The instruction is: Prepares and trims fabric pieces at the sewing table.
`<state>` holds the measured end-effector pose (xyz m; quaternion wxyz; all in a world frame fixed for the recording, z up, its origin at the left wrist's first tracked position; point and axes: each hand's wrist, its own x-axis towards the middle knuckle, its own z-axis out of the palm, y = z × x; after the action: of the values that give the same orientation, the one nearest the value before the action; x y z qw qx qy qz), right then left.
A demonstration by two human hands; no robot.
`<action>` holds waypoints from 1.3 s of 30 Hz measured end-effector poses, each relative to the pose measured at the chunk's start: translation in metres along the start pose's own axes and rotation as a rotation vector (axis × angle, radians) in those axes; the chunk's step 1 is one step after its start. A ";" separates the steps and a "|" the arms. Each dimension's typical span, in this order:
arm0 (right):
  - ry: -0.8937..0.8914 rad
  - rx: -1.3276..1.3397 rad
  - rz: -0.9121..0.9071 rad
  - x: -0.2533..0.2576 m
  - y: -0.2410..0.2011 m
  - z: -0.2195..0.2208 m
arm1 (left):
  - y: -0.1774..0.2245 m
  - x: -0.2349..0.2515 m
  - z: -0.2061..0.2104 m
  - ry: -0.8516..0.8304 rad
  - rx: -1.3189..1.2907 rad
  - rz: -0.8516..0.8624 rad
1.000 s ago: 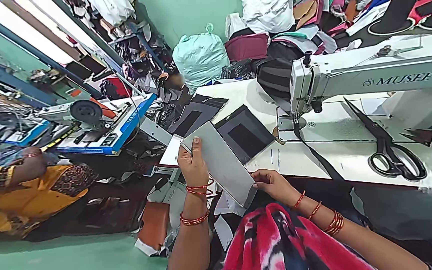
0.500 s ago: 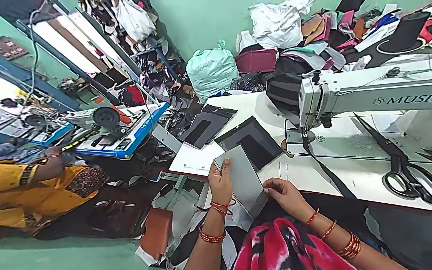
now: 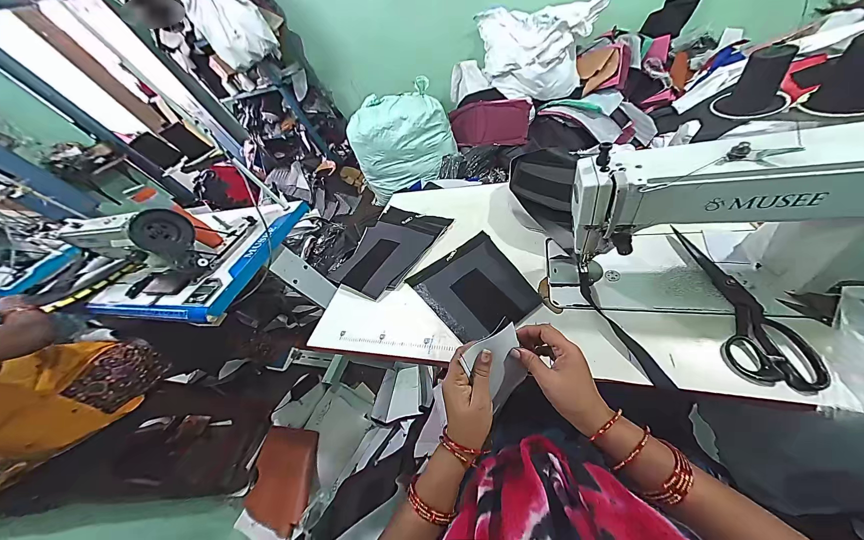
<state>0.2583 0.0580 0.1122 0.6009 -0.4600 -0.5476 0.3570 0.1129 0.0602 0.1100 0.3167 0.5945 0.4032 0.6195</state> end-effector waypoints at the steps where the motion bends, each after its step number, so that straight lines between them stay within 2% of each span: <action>1: -0.007 -0.006 -0.028 -0.001 0.001 0.000 | 0.000 -0.001 0.001 0.007 -0.004 0.000; 3: -0.024 -0.085 -0.170 -0.005 0.005 0.001 | -0.002 -0.002 0.001 0.030 -0.014 -0.024; 6: -0.016 -0.357 -0.468 -0.016 0.012 0.011 | -0.004 -0.003 0.001 0.087 -0.071 -0.119; 8: -0.020 -0.465 -0.571 -0.023 0.017 0.016 | -0.003 -0.002 0.002 0.131 -0.140 -0.196; 12: -0.063 -0.483 -0.637 -0.028 0.024 0.021 | -0.002 0.002 -0.002 0.191 -0.264 -0.299; 19: -0.155 -0.450 -0.705 -0.032 0.026 0.025 | -0.001 0.008 -0.015 0.184 -0.264 -0.256; 22: -0.170 -0.295 -0.598 -0.029 0.020 0.024 | 0.000 0.011 -0.018 0.185 -0.253 -0.242; 27: -0.057 0.145 -0.004 -0.017 -0.003 0.022 | -0.001 0.007 -0.028 0.081 -0.287 -0.215; 29: -0.117 0.067 0.094 -0.010 -0.003 0.018 | -0.001 0.003 -0.031 0.021 -0.324 -0.199; 32: -0.213 -0.062 0.142 -0.007 0.000 0.017 | 0.001 0.004 -0.037 -0.018 -0.299 -0.181; 34: -0.229 -0.175 0.085 -0.007 0.000 0.019 | 0.004 0.013 -0.051 -0.154 -0.192 -0.141; 35: -0.217 -0.259 -0.007 -0.009 0.001 0.022 | 0.009 0.020 -0.061 -0.238 -0.086 -0.103; 37: -0.171 -0.412 -0.255 -0.008 0.003 0.029 | 0.031 0.035 -0.077 -0.379 0.239 -0.062; 39: -0.152 -0.501 -0.463 -0.005 0.003 0.037 | 0.059 0.048 -0.090 -0.549 0.639 -0.100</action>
<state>0.2216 0.0600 0.1069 0.4920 -0.4288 -0.7512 0.0990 0.0247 0.0631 0.1875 0.2416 0.7856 0.5038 0.2657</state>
